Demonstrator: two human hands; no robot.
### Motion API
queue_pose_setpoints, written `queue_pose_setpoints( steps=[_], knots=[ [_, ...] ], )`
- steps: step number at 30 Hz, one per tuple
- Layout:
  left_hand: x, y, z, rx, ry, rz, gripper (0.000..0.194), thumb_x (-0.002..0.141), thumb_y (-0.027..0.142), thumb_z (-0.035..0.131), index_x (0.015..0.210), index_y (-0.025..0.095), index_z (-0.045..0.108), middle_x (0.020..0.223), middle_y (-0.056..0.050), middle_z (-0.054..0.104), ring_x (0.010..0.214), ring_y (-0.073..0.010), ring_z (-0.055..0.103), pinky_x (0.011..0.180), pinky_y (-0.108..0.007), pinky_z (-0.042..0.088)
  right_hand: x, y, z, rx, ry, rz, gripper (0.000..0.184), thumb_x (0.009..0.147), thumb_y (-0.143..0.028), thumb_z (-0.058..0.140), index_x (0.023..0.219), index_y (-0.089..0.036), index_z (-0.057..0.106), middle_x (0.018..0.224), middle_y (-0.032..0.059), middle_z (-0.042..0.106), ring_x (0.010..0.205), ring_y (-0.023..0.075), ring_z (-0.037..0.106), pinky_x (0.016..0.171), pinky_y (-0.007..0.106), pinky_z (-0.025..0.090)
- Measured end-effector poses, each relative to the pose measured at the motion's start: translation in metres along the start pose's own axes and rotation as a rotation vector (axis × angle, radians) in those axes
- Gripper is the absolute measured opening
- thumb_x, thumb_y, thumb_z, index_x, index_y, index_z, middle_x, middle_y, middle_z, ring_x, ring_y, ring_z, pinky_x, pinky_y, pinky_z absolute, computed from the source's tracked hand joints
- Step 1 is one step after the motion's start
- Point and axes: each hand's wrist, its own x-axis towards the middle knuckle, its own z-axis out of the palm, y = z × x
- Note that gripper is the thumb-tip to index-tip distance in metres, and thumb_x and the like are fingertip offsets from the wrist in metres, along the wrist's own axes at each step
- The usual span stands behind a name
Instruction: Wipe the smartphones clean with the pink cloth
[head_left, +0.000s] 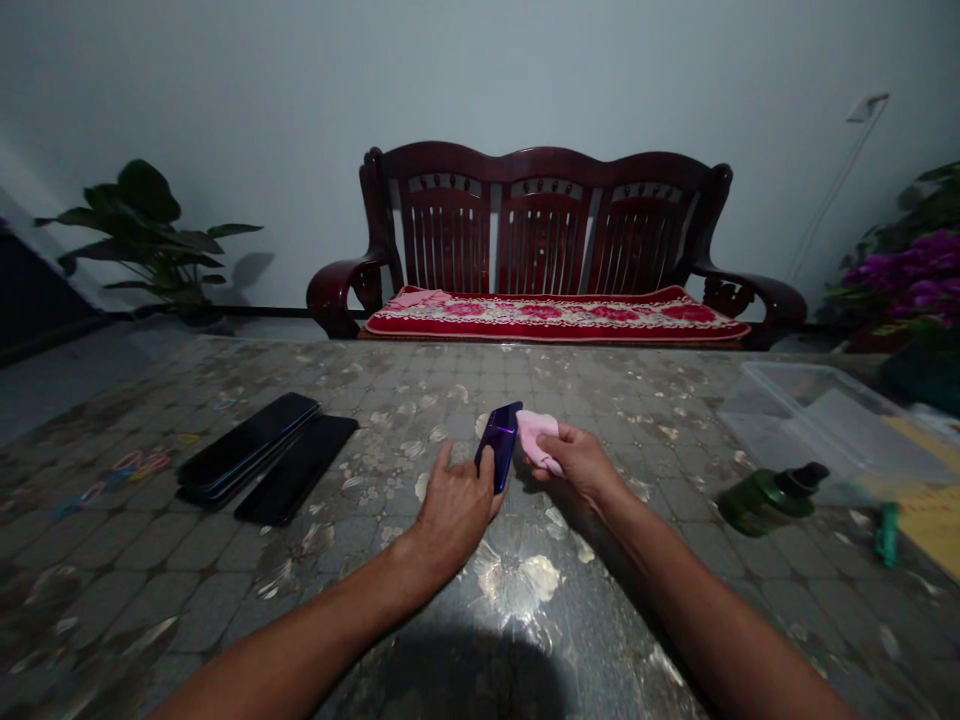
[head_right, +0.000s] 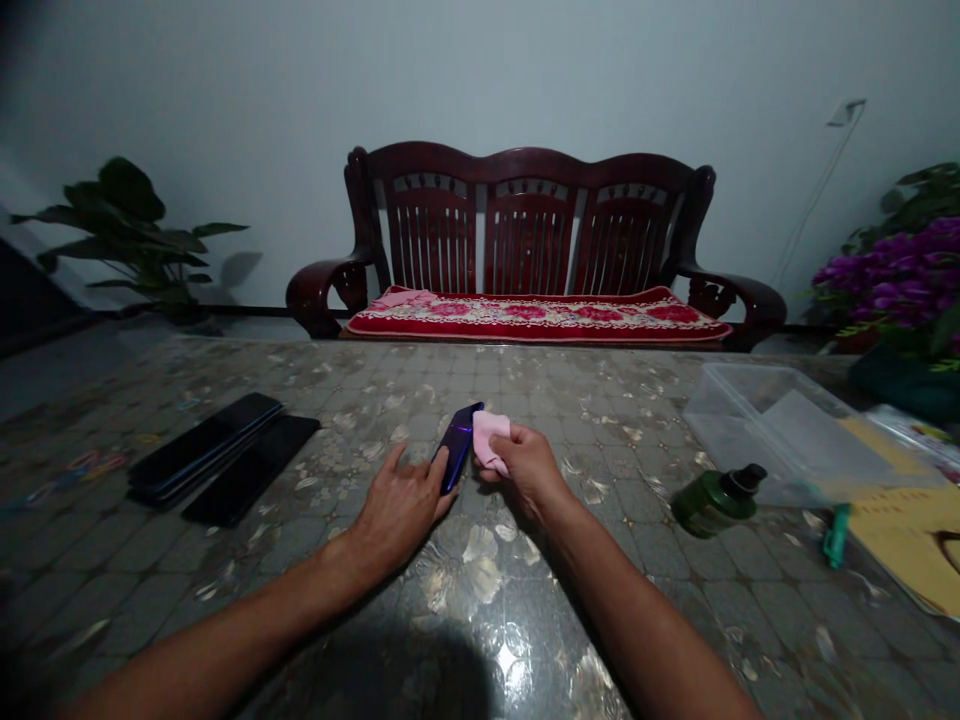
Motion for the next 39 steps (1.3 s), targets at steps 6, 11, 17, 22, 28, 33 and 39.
queue_pose_setpoints(
  steps=[6, 11, 17, 22, 28, 33, 39],
  knots=[
    [-0.013, -0.005, -0.009, -0.049, -0.026, 0.024, 0.038, 0.097, 0.035, 0.06, 0.126, 0.011, 0.06, 0.079, -0.009, 0.077, 0.07, -0.0254, 0.073, 0.112, -0.052, 0.035, 0.016, 0.003, -0.006, -0.692, 0.081, -0.655, 0.022, 0.088, -0.019, 0.052, 0.088, -0.017, 0.074, 0.093, 0.0082, 0.065, 0.089, 0.0201, 0.06, 0.084, 0.032, 0.051],
    [-0.016, -0.008, -0.009, -0.088, -0.007, 0.047, 0.038, 0.098, 0.034, 0.057, 0.129, 0.012, 0.058, 0.084, -0.009, 0.078, 0.076, -0.0245, 0.073, 0.116, -0.052, 0.029, 0.014, 0.007, -0.009, -0.906, 0.038, -0.847, 0.026, 0.093, -0.013, 0.046, 0.094, -0.016, 0.071, 0.097, 0.0101, 0.062, 0.089, 0.0195, 0.059, 0.081, 0.029, 0.048],
    [-0.012, -0.006, -0.022, -0.124, -0.128, -0.002, 0.034, 0.1, 0.031, 0.053, 0.129, 0.014, 0.059, 0.09, -0.009, 0.079, 0.084, -0.0252, 0.075, 0.12, -0.053, 0.026, 0.007, 0.016, -0.006, -0.915, 0.002, -0.999, 0.024, 0.092, -0.007, 0.047, 0.094, -0.018, 0.069, 0.093, 0.0077, 0.059, 0.086, 0.0185, 0.057, 0.075, 0.027, 0.048],
    [-0.01, -0.006, -0.028, -0.158, -0.184, -0.032, 0.034, 0.101, 0.03, 0.051, 0.131, 0.015, 0.059, 0.097, -0.011, 0.079, 0.09, -0.0269, 0.075, 0.121, -0.054, 0.024, -0.011, 0.02, 0.001, -0.88, -0.136, -1.063, 0.033, 0.092, -0.004, 0.047, 0.111, -0.02, 0.069, 0.095, 0.0071, 0.059, 0.09, 0.0189, 0.057, 0.078, 0.028, 0.05],
    [-0.01, -0.008, -0.03, -0.199, -0.223, -0.04, 0.032, 0.1, 0.03, 0.053, 0.128, 0.014, 0.06, 0.1, -0.012, 0.078, 0.095, -0.0273, 0.074, 0.12, -0.053, 0.026, 0.002, 0.021, -0.008, -0.942, -0.049, -1.074, 0.035, 0.091, -0.005, 0.049, 0.115, -0.021, 0.069, 0.095, 0.0066, 0.057, 0.088, 0.0192, 0.057, 0.076, 0.028, 0.049],
    [-0.01, -0.009, -0.032, -0.235, -0.227, -0.046, 0.032, 0.1, 0.028, 0.053, 0.128, 0.014, 0.06, 0.102, -0.013, 0.078, 0.095, -0.0271, 0.074, 0.12, -0.053, 0.027, 0.018, 0.022, -0.017, -0.947, 0.098, -0.995, 0.024, 0.093, -0.008, 0.05, 0.1, -0.019, 0.07, 0.092, 0.0066, 0.057, 0.084, 0.0186, 0.056, 0.073, 0.028, 0.048],
    [-0.009, -0.011, -0.033, -0.263, -0.214, -0.065, 0.03, 0.1, 0.026, 0.052, 0.127, 0.017, 0.061, 0.099, -0.011, 0.079, 0.095, -0.0261, 0.074, 0.12, -0.053, 0.026, -0.001, 0.025, -0.006, -0.914, -0.062, -1.096, 0.033, 0.092, -0.005, 0.048, 0.112, -0.019, 0.069, 0.093, 0.0069, 0.058, 0.085, 0.0182, 0.057, 0.074, 0.028, 0.049]
  ],
)
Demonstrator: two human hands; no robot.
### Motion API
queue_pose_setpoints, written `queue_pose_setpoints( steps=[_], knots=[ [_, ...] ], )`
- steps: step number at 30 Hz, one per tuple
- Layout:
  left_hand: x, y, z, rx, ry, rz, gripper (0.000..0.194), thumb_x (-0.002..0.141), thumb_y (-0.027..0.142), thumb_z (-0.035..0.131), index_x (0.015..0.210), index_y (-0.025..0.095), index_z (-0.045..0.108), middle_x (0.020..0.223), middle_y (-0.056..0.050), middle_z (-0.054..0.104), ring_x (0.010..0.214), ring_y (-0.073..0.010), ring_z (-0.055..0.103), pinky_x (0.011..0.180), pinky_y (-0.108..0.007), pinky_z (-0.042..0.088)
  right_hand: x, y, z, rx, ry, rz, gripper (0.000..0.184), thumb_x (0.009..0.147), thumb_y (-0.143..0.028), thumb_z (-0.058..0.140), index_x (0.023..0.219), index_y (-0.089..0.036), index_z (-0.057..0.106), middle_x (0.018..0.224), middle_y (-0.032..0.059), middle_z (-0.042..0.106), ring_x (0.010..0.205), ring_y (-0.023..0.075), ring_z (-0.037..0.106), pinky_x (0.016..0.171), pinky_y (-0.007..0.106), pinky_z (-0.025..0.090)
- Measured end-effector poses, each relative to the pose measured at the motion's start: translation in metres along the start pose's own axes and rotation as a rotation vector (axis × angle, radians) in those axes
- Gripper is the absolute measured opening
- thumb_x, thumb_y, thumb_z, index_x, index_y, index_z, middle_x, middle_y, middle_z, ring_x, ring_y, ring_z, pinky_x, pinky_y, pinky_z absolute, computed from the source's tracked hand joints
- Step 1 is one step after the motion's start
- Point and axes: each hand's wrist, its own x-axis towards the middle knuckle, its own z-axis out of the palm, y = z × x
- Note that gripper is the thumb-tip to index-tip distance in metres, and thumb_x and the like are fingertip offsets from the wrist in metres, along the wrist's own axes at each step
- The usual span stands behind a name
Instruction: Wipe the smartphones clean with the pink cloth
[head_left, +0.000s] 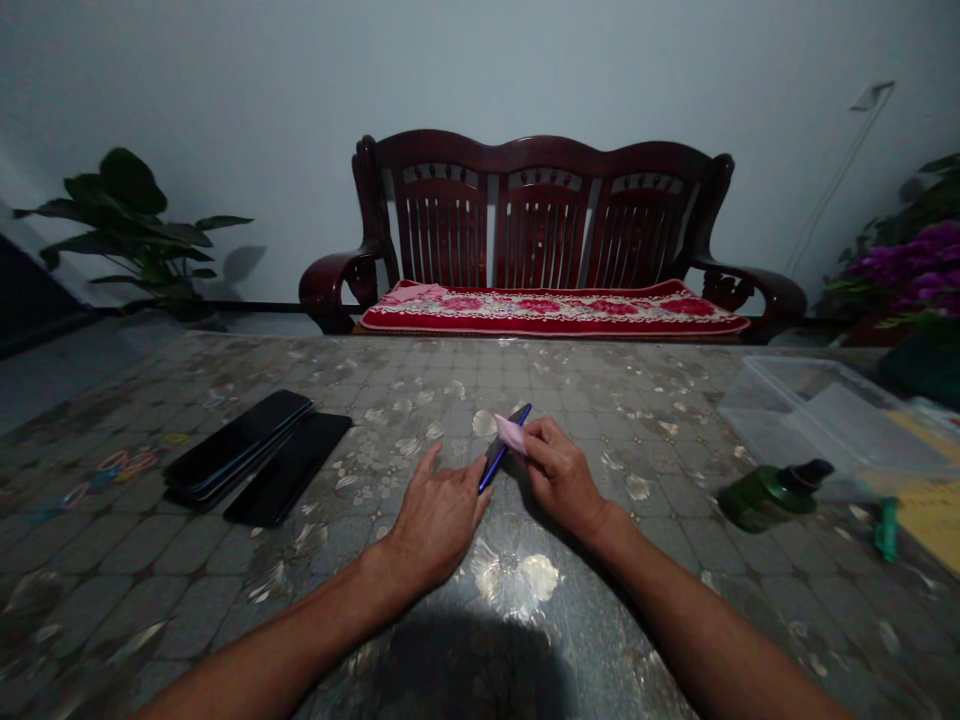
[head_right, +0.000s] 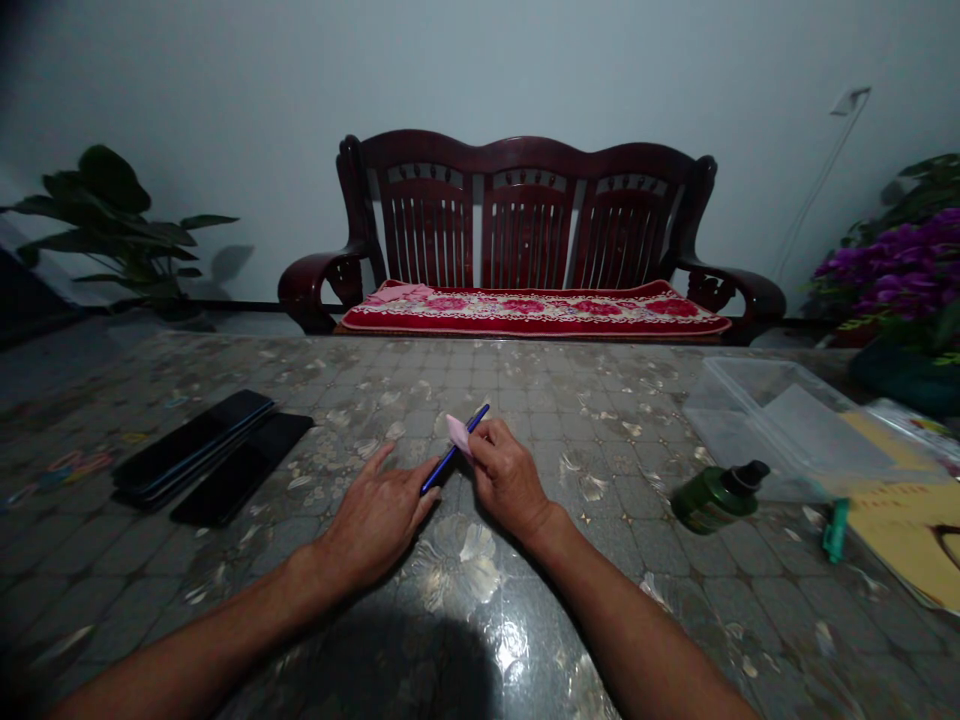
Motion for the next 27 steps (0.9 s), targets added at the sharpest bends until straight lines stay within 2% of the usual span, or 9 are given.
queue_pose_setpoints(
  steps=[3, 6, 8, 11, 13, 15, 21, 24, 27],
  knots=[
    [0.0, 0.0, -0.002, -0.009, 0.002, -0.001, 0.028, 0.1, 0.025, 0.052, 0.124, 0.017, 0.063, 0.099, -0.011, 0.078, 0.096, -0.0262, 0.074, 0.12, -0.053, 0.027, -0.001, -0.008, 0.001, -0.027, -0.038, -0.097, 0.047, 0.091, -0.004, 0.047, 0.133, -0.021, 0.062, 0.096, 0.0074, 0.059, 0.086, 0.0192, 0.057, 0.074, 0.028, 0.05],
    [0.0, -0.001, -0.003, -0.015, 0.0, 0.002, 0.029, 0.1, 0.026, 0.052, 0.125, 0.016, 0.063, 0.1, -0.012, 0.078, 0.097, -0.0266, 0.074, 0.12, -0.053, 0.027, 0.0, -0.001, 0.0, -0.096, -0.038, -0.078, 0.051, 0.093, -0.006, 0.047, 0.139, -0.024, 0.058, 0.098, 0.0077, 0.06, 0.087, 0.0197, 0.057, 0.075, 0.029, 0.05],
    [-0.001, -0.001, -0.003, -0.01, -0.003, 0.004, 0.03, 0.1, 0.027, 0.052, 0.127, 0.016, 0.062, 0.1, -0.012, 0.078, 0.096, -0.0266, 0.074, 0.12, -0.053, 0.028, 0.001, 0.009, -0.001, -0.135, -0.019, 0.003, 0.046, 0.094, -0.008, 0.047, 0.135, -0.024, 0.062, 0.098, 0.0073, 0.06, 0.086, 0.0194, 0.058, 0.075, 0.029, 0.049],
    [-0.001, -0.002, -0.001, 0.005, 0.001, 0.013, 0.032, 0.101, 0.027, 0.051, 0.129, 0.016, 0.061, 0.1, -0.011, 0.078, 0.095, -0.0262, 0.074, 0.12, -0.054, 0.027, 0.003, 0.022, -0.003, -0.173, 0.027, 0.144, 0.033, 0.094, -0.01, 0.049, 0.117, -0.022, 0.07, 0.094, 0.0066, 0.059, 0.082, 0.0187, 0.057, 0.07, 0.027, 0.048],
    [-0.001, -0.003, 0.001, 0.011, 0.006, 0.019, 0.033, 0.101, 0.027, 0.051, 0.13, 0.016, 0.061, 0.101, -0.011, 0.078, 0.095, -0.026, 0.074, 0.12, -0.053, 0.027, 0.004, 0.025, -0.005, -0.188, 0.042, 0.179, 0.027, 0.094, -0.01, 0.05, 0.106, -0.021, 0.072, 0.092, 0.0062, 0.059, 0.079, 0.0181, 0.057, 0.068, 0.026, 0.047],
    [-0.001, -0.004, 0.002, 0.011, 0.006, 0.02, 0.033, 0.101, 0.027, 0.05, 0.131, 0.017, 0.061, 0.1, -0.011, 0.078, 0.095, -0.0259, 0.074, 0.12, -0.053, 0.027, 0.004, 0.023, -0.005, -0.194, 0.039, 0.146, 0.03, 0.093, -0.008, 0.049, 0.107, -0.02, 0.072, 0.092, 0.0064, 0.059, 0.08, 0.018, 0.056, 0.068, 0.026, 0.047],
    [0.0, -0.005, 0.001, 0.001, 0.012, 0.014, 0.031, 0.1, 0.026, 0.048, 0.126, 0.019, 0.063, 0.096, -0.01, 0.079, 0.095, -0.0255, 0.074, 0.119, -0.054, 0.028, 0.0, -0.003, 0.0, -0.123, -0.039, -0.037, 0.05, 0.093, -0.008, 0.049, 0.14, -0.024, 0.058, 0.098, 0.007, 0.061, 0.085, 0.0185, 0.058, 0.074, 0.028, 0.05],
    [0.0, -0.005, -0.001, -0.012, 0.012, 0.016, 0.03, 0.101, 0.025, 0.047, 0.124, 0.018, 0.064, 0.097, -0.011, 0.079, 0.094, -0.026, 0.074, 0.12, -0.055, 0.027, 0.0, -0.007, 0.001, -0.12, -0.053, -0.11, 0.051, 0.093, -0.009, 0.05, 0.142, -0.025, 0.057, 0.099, 0.0077, 0.062, 0.085, 0.0192, 0.058, 0.074, 0.029, 0.049],
    [0.0, -0.004, -0.003, -0.025, 0.008, 0.013, 0.031, 0.1, 0.025, 0.047, 0.125, 0.018, 0.064, 0.098, -0.011, 0.079, 0.095, -0.0271, 0.074, 0.12, -0.055, 0.027, 0.002, 0.0, -0.001, -0.154, -0.048, -0.086, 0.05, 0.093, -0.007, 0.049, 0.139, -0.024, 0.059, 0.098, 0.0077, 0.063, 0.085, 0.0195, 0.058, 0.074, 0.029, 0.049]
  ],
)
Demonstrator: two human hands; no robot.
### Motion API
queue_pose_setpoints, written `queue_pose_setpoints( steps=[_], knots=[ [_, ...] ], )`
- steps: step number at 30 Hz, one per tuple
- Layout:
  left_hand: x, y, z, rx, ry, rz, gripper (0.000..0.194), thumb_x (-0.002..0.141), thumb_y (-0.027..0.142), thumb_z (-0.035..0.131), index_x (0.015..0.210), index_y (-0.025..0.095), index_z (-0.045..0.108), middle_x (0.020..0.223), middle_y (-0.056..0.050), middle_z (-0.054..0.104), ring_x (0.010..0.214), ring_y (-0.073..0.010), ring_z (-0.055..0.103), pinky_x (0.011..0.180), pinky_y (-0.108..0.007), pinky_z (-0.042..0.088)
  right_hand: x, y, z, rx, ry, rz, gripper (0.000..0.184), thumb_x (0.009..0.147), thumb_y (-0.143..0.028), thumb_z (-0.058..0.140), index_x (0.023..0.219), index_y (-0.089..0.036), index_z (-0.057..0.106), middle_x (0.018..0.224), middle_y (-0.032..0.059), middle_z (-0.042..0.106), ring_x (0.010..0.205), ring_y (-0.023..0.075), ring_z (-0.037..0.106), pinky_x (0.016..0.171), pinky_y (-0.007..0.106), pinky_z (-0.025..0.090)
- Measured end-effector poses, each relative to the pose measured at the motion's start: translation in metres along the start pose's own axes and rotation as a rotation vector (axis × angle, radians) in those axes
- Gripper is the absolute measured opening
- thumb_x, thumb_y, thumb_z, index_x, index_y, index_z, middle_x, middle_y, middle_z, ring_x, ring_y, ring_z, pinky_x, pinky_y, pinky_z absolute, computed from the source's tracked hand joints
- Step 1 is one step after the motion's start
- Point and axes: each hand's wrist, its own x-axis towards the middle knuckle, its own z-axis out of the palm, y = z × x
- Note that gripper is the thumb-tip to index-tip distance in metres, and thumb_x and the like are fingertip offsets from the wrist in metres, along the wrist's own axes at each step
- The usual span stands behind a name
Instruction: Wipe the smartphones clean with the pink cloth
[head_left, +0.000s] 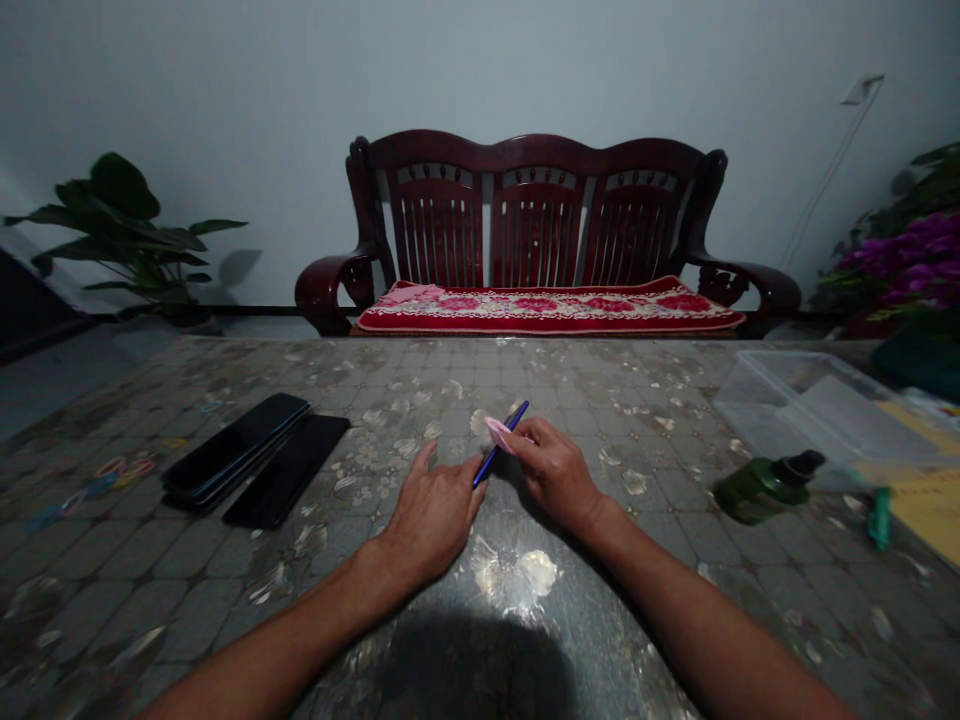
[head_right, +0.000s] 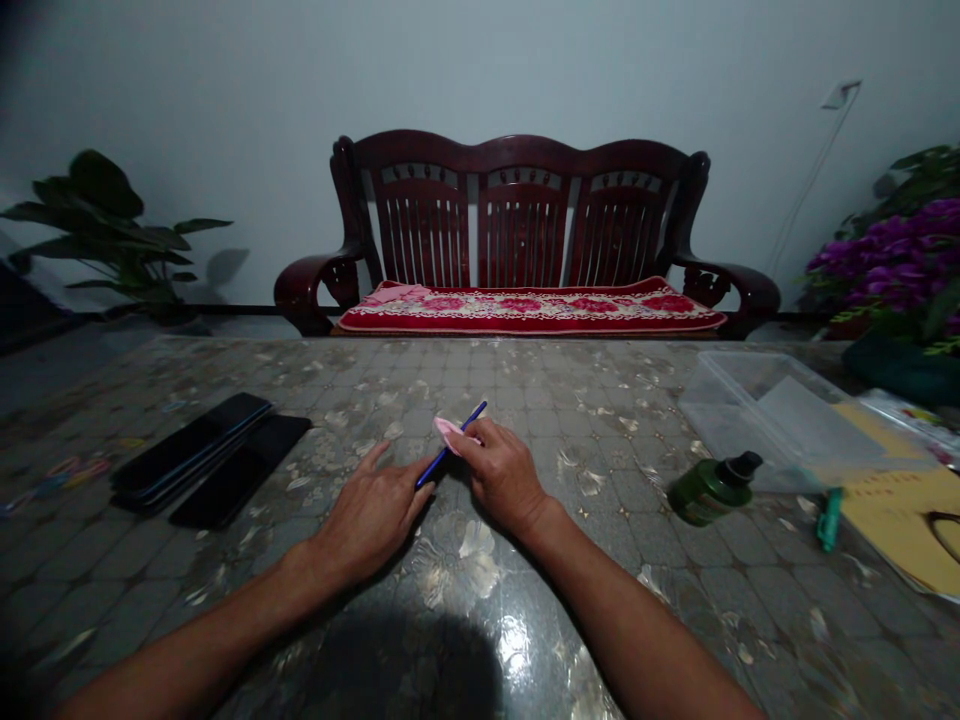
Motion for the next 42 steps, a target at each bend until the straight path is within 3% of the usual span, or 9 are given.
queue_pose_setpoints(
  steps=[6, 16, 22, 25, 28, 34, 37, 42],
  knots=[
    [0.0, 0.0, 0.0, -0.012, -0.002, -0.001, 0.032, 0.1, 0.025, 0.049, 0.127, 0.018, 0.063, 0.102, -0.011, 0.079, 0.098, -0.0269, 0.074, 0.12, -0.055, 0.026, 0.001, 0.02, 0.002, -0.031, 0.056, 0.203, 0.039, 0.094, -0.008, 0.049, 0.124, -0.022, 0.068, 0.095, 0.0069, 0.061, 0.083, 0.0189, 0.058, 0.072, 0.028, 0.049],
    [0.002, -0.003, -0.004, -0.004, -0.016, 0.005, 0.03, 0.102, 0.025, 0.043, 0.12, 0.017, 0.065, 0.099, -0.011, 0.079, 0.094, -0.0254, 0.075, 0.121, -0.054, 0.024, 0.003, -0.011, 0.005, 0.128, 0.0, 0.009, 0.04, 0.093, -0.007, 0.05, 0.127, -0.022, 0.065, 0.097, 0.0071, 0.061, 0.087, 0.0188, 0.058, 0.075, 0.028, 0.05],
    [0.003, -0.007, -0.003, -0.01, -0.014, 0.013, 0.034, 0.103, 0.03, 0.04, 0.119, 0.017, 0.066, 0.099, -0.01, 0.079, 0.094, -0.0257, 0.074, 0.121, -0.054, 0.025, 0.007, 0.015, 0.004, 0.079, 0.102, 0.242, 0.026, 0.091, -0.005, 0.05, 0.096, -0.019, 0.071, 0.087, 0.0052, 0.058, 0.08, 0.0176, 0.057, 0.071, 0.026, 0.047],
    [0.004, -0.009, -0.001, -0.021, -0.011, -0.001, 0.037, 0.105, 0.032, 0.036, 0.117, 0.016, 0.068, 0.1, -0.011, 0.079, 0.097, -0.0257, 0.074, 0.121, -0.052, 0.026, 0.005, 0.017, 0.004, 0.09, 0.151, 0.269, 0.024, 0.091, -0.005, 0.049, 0.085, -0.019, 0.068, 0.084, 0.0047, 0.057, 0.079, 0.0173, 0.057, 0.071, 0.026, 0.047],
    [0.005, -0.009, 0.002, -0.03, -0.002, -0.014, 0.036, 0.105, 0.032, 0.037, 0.121, 0.018, 0.066, 0.101, -0.01, 0.079, 0.096, -0.0245, 0.074, 0.121, -0.051, 0.026, 0.003, 0.004, 0.005, 0.118, 0.171, 0.174, 0.024, 0.092, -0.006, 0.049, 0.093, -0.019, 0.069, 0.09, 0.0066, 0.06, 0.083, 0.0179, 0.058, 0.073, 0.027, 0.049],
    [0.005, -0.008, 0.003, -0.047, -0.007, -0.015, 0.037, 0.105, 0.032, 0.035, 0.122, 0.018, 0.066, 0.101, -0.009, 0.079, 0.099, -0.0248, 0.073, 0.122, -0.052, 0.024, 0.003, -0.02, 0.006, 0.084, 0.026, -0.049, 0.047, 0.096, -0.01, 0.047, 0.141, -0.022, 0.056, 0.099, 0.0081, 0.064, 0.087, 0.0198, 0.06, 0.076, 0.03, 0.051],
    [0.004, -0.007, 0.001, -0.052, -0.014, -0.015, 0.04, 0.106, 0.033, 0.034, 0.122, 0.017, 0.066, 0.098, -0.009, 0.079, 0.097, -0.0248, 0.074, 0.122, -0.052, 0.025, 0.004, -0.01, 0.006, 0.044, 0.032, 0.016, 0.047, 0.094, -0.007, 0.048, 0.137, -0.023, 0.06, 0.097, 0.0074, 0.062, 0.086, 0.0199, 0.059, 0.074, 0.029, 0.051],
    [0.003, -0.005, 0.001, -0.016, -0.008, -0.028, 0.037, 0.104, 0.034, 0.037, 0.114, 0.018, 0.069, 0.092, -0.008, 0.079, 0.094, -0.0243, 0.074, 0.121, -0.048, 0.028, 0.005, 0.017, 0.007, 0.035, 0.098, 0.221, 0.033, 0.09, -0.005, 0.051, 0.111, -0.02, 0.07, 0.095, 0.0075, 0.059, 0.087, 0.0198, 0.058, 0.075, 0.028, 0.049]
  ],
)
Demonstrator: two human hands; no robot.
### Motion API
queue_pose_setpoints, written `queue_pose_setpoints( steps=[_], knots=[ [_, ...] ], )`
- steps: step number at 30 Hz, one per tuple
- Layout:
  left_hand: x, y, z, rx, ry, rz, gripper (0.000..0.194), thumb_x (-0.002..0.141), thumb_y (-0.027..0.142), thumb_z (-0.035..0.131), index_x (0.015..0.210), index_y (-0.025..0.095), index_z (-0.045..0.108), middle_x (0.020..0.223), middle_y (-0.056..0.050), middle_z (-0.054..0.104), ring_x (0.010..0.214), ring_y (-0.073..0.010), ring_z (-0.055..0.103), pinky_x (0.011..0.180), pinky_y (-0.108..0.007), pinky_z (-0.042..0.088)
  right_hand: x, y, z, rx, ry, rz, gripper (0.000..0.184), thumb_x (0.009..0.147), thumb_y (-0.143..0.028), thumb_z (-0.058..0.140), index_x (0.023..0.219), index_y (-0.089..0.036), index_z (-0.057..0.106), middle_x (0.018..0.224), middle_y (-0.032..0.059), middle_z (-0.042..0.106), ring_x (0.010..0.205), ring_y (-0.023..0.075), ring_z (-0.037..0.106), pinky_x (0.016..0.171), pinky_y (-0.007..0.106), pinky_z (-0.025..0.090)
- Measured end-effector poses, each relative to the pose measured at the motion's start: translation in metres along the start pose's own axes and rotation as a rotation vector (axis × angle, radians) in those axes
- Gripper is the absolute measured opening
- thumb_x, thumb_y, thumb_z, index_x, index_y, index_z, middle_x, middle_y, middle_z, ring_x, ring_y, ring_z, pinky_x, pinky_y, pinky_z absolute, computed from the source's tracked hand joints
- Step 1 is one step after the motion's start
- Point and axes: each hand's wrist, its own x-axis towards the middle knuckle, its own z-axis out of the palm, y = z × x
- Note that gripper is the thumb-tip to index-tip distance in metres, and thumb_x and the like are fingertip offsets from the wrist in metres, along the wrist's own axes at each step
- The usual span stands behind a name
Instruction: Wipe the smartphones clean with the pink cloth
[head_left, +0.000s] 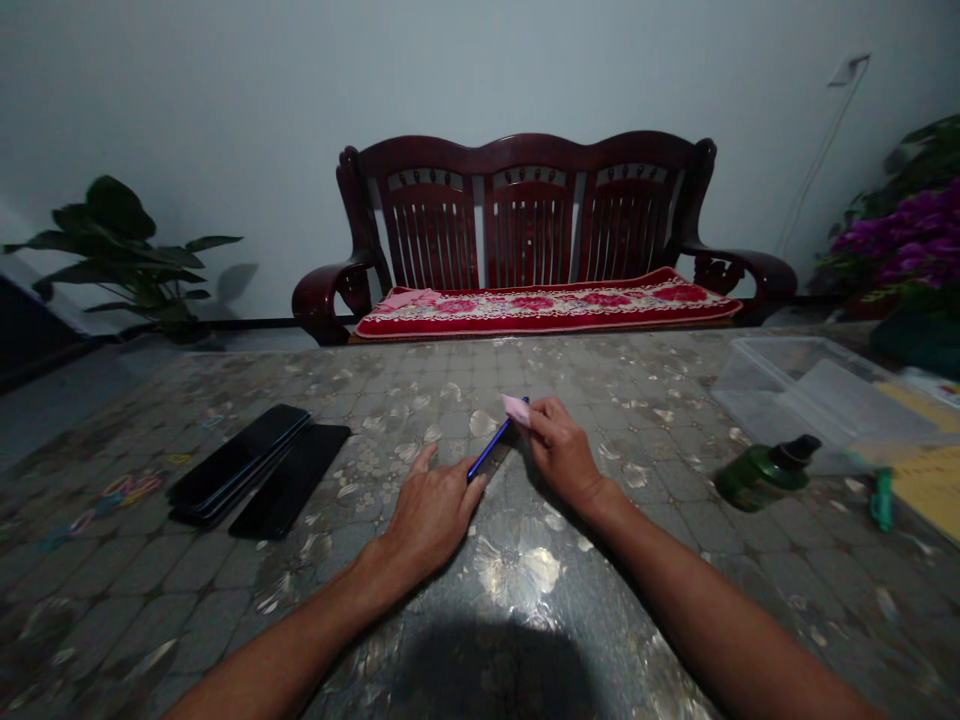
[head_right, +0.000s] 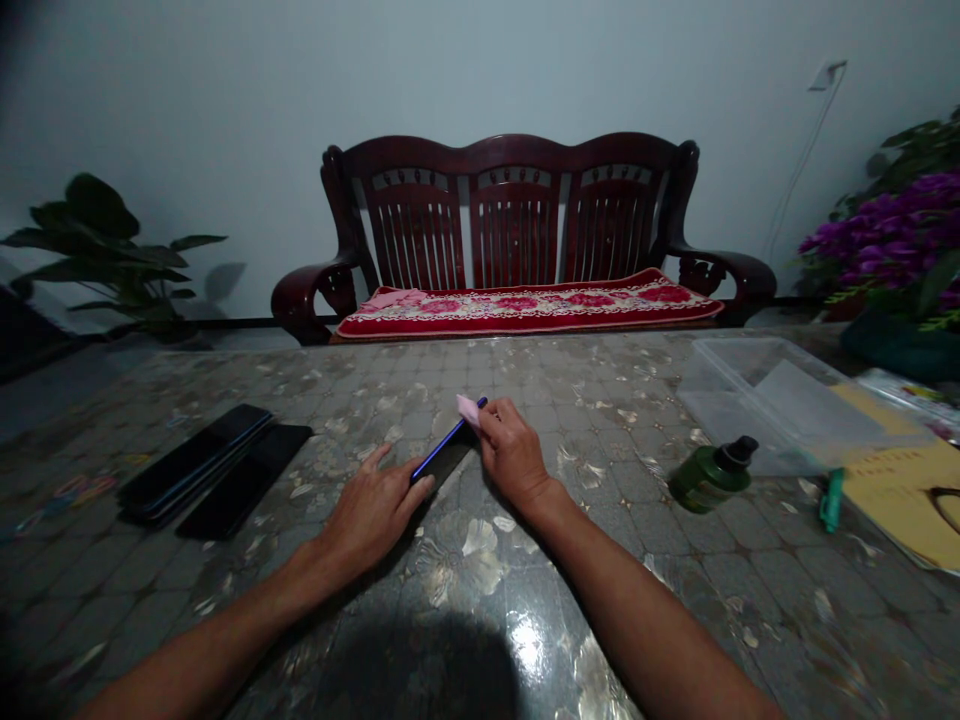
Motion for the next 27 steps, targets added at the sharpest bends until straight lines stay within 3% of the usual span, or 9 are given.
queue_pose_setpoints(
  steps=[3, 9, 15, 19, 22, 27],
  knots=[
    [0.0, 0.0, 0.002, 0.01, 0.026, 0.009, 0.036, 0.104, 0.034, 0.038, 0.115, 0.019, 0.069, 0.092, -0.007, 0.079, 0.092, -0.0234, 0.074, 0.121, -0.048, 0.028, -0.001, 0.0, -0.001, 0.018, 0.007, 0.006, 0.03, 0.091, -0.005, 0.051, 0.109, -0.019, 0.071, 0.094, 0.0075, 0.059, 0.086, 0.0197, 0.058, 0.075, 0.028, 0.049],
    [-0.001, -0.001, 0.003, -0.033, 0.012, 0.006, 0.037, 0.104, 0.034, 0.038, 0.117, 0.02, 0.069, 0.093, -0.007, 0.079, 0.094, -0.0254, 0.073, 0.119, -0.049, 0.031, -0.004, -0.014, -0.001, 0.071, -0.079, -0.167, 0.043, 0.091, -0.005, 0.049, 0.126, -0.024, 0.066, 0.096, 0.0064, 0.06, 0.087, 0.0188, 0.057, 0.076, 0.027, 0.05],
    [-0.001, 0.002, -0.002, -0.054, -0.026, -0.024, 0.035, 0.103, 0.032, 0.039, 0.114, 0.018, 0.069, 0.096, -0.008, 0.079, 0.098, -0.0256, 0.073, 0.118, -0.047, 0.034, 0.002, 0.005, 0.0, 0.065, 0.027, 0.075, 0.023, 0.096, -0.012, 0.05, 0.098, -0.019, 0.072, 0.089, 0.006, 0.057, 0.082, 0.0189, 0.057, 0.074, 0.028, 0.048],
    [0.0, 0.003, -0.003, -0.048, -0.049, -0.023, 0.035, 0.104, 0.032, 0.04, 0.117, 0.018, 0.069, 0.095, -0.008, 0.079, 0.099, -0.0254, 0.073, 0.12, -0.047, 0.032, 0.001, 0.003, -0.001, 0.038, 0.011, 0.037, 0.024, 0.095, -0.01, 0.049, 0.096, -0.018, 0.071, 0.091, 0.0069, 0.058, 0.082, 0.0186, 0.056, 0.074, 0.028, 0.048],
    [0.0, 0.002, -0.001, -0.059, -0.039, -0.023, 0.035, 0.104, 0.031, 0.041, 0.119, 0.018, 0.069, 0.099, -0.008, 0.079, 0.101, -0.0263, 0.073, 0.119, -0.049, 0.033, -0.003, -0.01, -0.002, 0.019, -0.041, -0.084, 0.035, 0.091, -0.005, 0.047, 0.113, -0.02, 0.069, 0.095, 0.0077, 0.059, 0.085, 0.0188, 0.058, 0.074, 0.027, 0.049],
    [0.0, -0.001, 0.002, -0.084, 0.012, -0.003, 0.032, 0.103, 0.03, 0.044, 0.118, 0.019, 0.07, 0.101, -0.008, 0.079, 0.098, -0.0262, 0.074, 0.118, -0.05, 0.034, -0.012, -0.034, -0.002, 0.022, -0.103, -0.261, 0.055, 0.091, -0.007, 0.048, 0.143, -0.023, 0.053, 0.099, 0.0077, 0.062, 0.085, 0.0194, 0.059, 0.074, 0.029, 0.051]
  ],
)
